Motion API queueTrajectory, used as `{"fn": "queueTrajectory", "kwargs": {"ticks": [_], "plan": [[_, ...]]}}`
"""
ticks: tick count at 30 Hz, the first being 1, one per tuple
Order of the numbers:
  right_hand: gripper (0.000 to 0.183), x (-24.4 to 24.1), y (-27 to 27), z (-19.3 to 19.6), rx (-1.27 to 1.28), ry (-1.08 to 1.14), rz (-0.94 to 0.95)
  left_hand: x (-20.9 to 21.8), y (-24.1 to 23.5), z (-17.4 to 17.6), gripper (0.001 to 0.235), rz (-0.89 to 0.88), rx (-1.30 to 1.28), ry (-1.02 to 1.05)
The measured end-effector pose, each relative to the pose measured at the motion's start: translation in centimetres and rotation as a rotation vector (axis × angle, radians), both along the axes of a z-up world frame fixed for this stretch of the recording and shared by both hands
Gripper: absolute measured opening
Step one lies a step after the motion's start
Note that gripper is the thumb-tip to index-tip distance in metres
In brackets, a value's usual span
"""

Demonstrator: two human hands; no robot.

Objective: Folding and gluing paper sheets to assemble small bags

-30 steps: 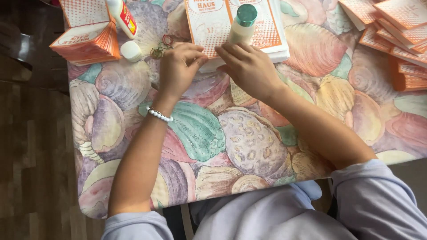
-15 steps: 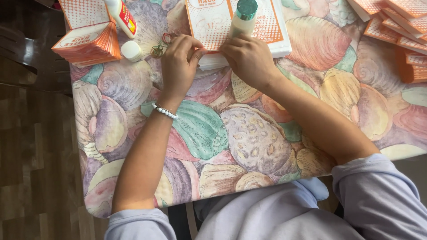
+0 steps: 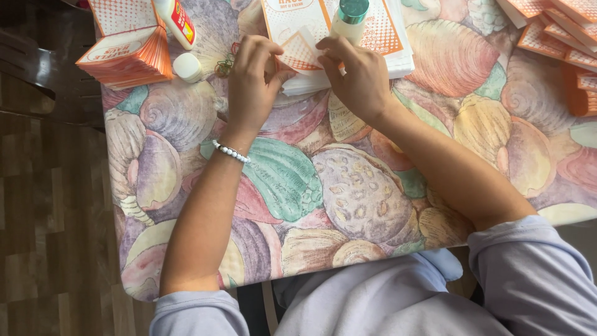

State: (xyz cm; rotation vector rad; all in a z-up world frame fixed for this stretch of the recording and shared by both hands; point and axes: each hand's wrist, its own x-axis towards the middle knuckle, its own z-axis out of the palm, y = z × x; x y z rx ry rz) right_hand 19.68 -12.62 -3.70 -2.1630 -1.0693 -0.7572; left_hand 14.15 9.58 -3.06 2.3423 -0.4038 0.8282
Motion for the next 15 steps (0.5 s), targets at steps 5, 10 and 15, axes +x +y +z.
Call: {"fn": "queueTrajectory", "kwargs": {"ticks": [5,10,15], "plan": [[0.021,-1.1,0.0,2.2,-0.012,0.030,0.193,-0.4,0.0,0.5,0.009,-0.062,-0.024,-0.008],[0.008,-0.9,0.4,1.5,-0.074,-0.043,0.155,-0.3,-0.4,0.8,0.008,-0.131,-0.181,0.005],[0.006,0.1,0.6,-0.7,0.007,0.004,0.055,-0.4,-0.9,0.9,0.015,-0.116,-0.235,0.029]]}}
